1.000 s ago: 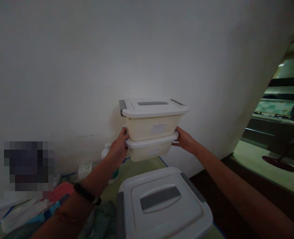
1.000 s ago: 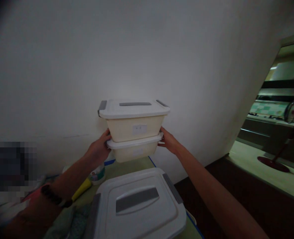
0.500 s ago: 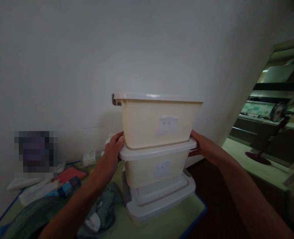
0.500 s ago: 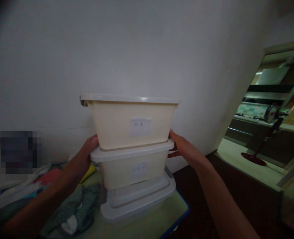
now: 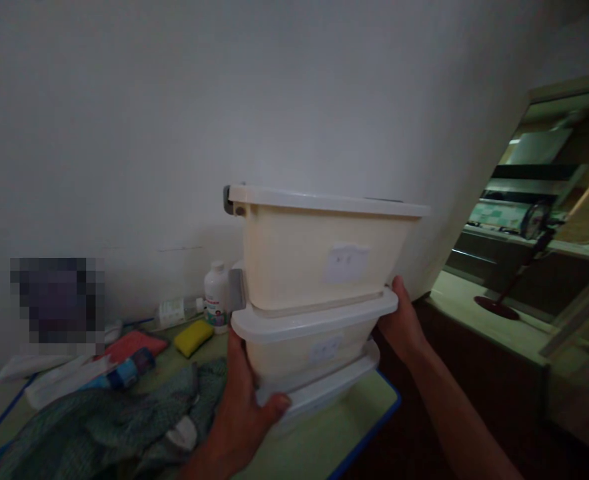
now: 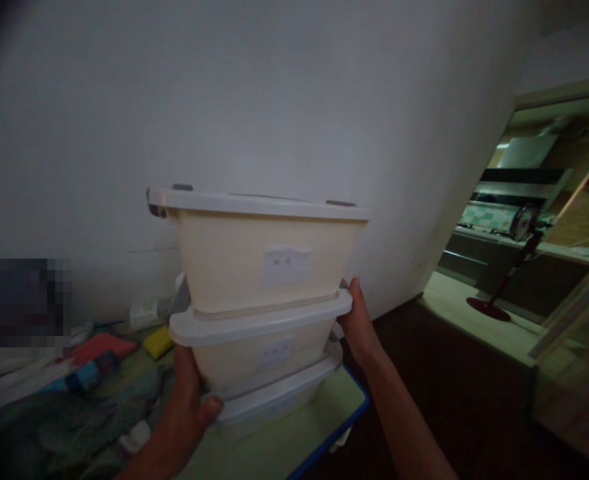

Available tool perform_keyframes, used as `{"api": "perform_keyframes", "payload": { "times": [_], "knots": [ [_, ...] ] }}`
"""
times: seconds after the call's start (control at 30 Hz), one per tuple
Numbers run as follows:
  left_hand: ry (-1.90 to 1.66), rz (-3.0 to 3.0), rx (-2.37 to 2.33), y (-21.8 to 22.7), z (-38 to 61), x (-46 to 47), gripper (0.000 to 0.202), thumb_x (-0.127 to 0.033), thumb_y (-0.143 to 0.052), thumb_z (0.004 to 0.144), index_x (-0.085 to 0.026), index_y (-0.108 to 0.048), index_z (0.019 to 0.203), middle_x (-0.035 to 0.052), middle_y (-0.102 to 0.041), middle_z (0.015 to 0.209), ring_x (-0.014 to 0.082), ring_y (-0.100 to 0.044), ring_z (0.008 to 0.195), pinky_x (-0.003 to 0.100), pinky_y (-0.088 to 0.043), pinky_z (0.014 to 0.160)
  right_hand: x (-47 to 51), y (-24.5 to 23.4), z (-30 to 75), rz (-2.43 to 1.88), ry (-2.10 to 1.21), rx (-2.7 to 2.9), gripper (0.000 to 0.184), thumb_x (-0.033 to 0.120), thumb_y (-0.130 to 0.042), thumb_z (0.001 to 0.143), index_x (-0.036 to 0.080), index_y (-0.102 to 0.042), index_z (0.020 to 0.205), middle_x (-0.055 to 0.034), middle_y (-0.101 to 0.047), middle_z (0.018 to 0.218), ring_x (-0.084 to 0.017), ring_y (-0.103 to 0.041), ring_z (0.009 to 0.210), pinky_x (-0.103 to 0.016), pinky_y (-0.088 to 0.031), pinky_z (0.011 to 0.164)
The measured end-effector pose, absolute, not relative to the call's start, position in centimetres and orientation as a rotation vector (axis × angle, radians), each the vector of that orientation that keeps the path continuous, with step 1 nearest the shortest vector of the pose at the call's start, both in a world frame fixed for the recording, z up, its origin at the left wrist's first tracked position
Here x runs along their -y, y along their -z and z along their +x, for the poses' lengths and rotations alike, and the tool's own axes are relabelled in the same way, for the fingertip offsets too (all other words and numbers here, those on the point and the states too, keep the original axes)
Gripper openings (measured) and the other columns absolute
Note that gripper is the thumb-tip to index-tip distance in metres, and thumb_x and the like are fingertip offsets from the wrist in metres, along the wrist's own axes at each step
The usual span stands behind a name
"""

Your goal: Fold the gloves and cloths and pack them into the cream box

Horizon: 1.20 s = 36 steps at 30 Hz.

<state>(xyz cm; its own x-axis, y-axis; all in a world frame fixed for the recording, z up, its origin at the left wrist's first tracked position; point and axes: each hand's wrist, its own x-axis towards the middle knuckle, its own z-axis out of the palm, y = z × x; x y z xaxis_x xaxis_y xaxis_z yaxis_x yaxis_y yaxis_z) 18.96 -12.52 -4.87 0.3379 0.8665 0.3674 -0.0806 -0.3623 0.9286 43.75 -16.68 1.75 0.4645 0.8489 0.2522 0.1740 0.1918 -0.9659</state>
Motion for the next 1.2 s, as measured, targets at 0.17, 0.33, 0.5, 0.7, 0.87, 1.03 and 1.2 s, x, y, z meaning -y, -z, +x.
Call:
{"api": "perform_keyframes", "payload": {
  "times": [0.17, 0.33, 0.5, 0.7, 0.87, 1.03, 1.2],
  "knots": [
    [-1.357, 1.894, -0.919, 7.1, 20.3, 12.3, 0.113, -0.047, -0.076, 0.058, -0.023, -0.005, 0.143, 0.0164, -0.022, 0.147, 0.0376, -0.024, 0.134, 0.053, -0.021, 0.108, 15.2, 1.7, 43.9, -1.082, -0.606, 0.813, 0.064, 0.072, -0.037, 0.075, 0.030, -0.055, 0.119, -0.0030, -0.068, 0.110, -0.025, -0.048, 0.122, -0.037, -0.045, 0.089],
    [-1.414, 2.053, -0.885, 7.2, 21.8, 8.7, 0.114, -0.041, -0.075, 0.063, -0.023, 0.003, 0.144, 0.0157, -0.017, 0.149, 0.0346, -0.022, 0.135, 0.054, -0.023, 0.108, 11.6, 3.1, 44.9, -0.985, -0.556, 0.796, 0.068, 0.077, -0.031, 0.073, 0.030, -0.058, 0.115, -0.0015, -0.068, 0.110, -0.025, -0.052, 0.117, -0.039, -0.044, 0.089],
    [-1.458, 2.139, -0.818, 7.3, 23.1, 4.6, 0.114, -0.040, -0.073, 0.065, -0.023, 0.007, 0.143, 0.0175, -0.012, 0.151, 0.0335, -0.016, 0.138, 0.054, -0.020, 0.110, 6.9, 3.9, 46.7, -0.966, -0.551, 0.817, 0.067, 0.077, -0.032, 0.073, 0.027, -0.065, 0.103, -0.0042, -0.071, 0.100, -0.026, -0.061, 0.104, -0.039, -0.048, 0.082],
    [-1.525, 2.124, -0.805, 6.9, 24.5, 0.3, 0.113, -0.037, -0.074, 0.065, -0.024, 0.007, 0.144, 0.0176, -0.011, 0.152, 0.0334, -0.014, 0.138, 0.054, -0.017, 0.110, 1.3, 4.3, 48.5, -1.090, -0.472, 0.840, 0.052, 0.057, -0.031, 0.089, 0.019, -0.062, 0.106, -0.0073, -0.065, 0.107, -0.023, -0.061, 0.097, -0.040, -0.049, 0.081],
    [-1.345, 2.070, -0.876, 6.6, 24.7, -1.6, 0.119, -0.042, -0.074, 0.064, -0.024, 0.014, 0.143, 0.0157, -0.004, 0.154, 0.0301, -0.013, 0.139, 0.048, -0.018, 0.112, -0.9, 4.3, 49.2, -1.255, -0.339, 0.854, 0.028, 0.030, -0.052, 0.089, 0.018, -0.055, 0.114, -0.0076, -0.056, 0.116, -0.020, -0.058, 0.096, -0.040, -0.050, 0.081],
    [-1.142, 2.087, -1.107, 10.5, 22.8, -0.2, 0.110, -0.041, -0.069, 0.067, -0.019, 0.008, 0.143, 0.0201, -0.010, 0.151, 0.0332, -0.013, 0.139, 0.052, -0.019, 0.110, 0.0, 4.8, 48.3, -1.335, -0.194, 0.905, 0.039, 0.045, -0.038, 0.092, 0.015, -0.062, 0.099, -0.0087, -0.065, 0.100, -0.021, -0.061, 0.090, -0.038, -0.048, 0.077],
    [-0.688, 2.201, -1.312, 13.2, 20.1, 0.7, 0.067, -0.027, -0.060, 0.076, -0.008, -0.030, 0.133, 0.0216, -0.048, 0.129, 0.0338, -0.042, 0.125, 0.051, -0.033, 0.102, 2.2, 4.8, 47.0, -1.408, -0.018, 0.943, 0.059, 0.052, -0.020, 0.091, 0.015, -0.066, 0.096, -0.0140, -0.068, 0.100, -0.026, -0.060, 0.095, -0.038, -0.044, 0.079]
  ]
}}
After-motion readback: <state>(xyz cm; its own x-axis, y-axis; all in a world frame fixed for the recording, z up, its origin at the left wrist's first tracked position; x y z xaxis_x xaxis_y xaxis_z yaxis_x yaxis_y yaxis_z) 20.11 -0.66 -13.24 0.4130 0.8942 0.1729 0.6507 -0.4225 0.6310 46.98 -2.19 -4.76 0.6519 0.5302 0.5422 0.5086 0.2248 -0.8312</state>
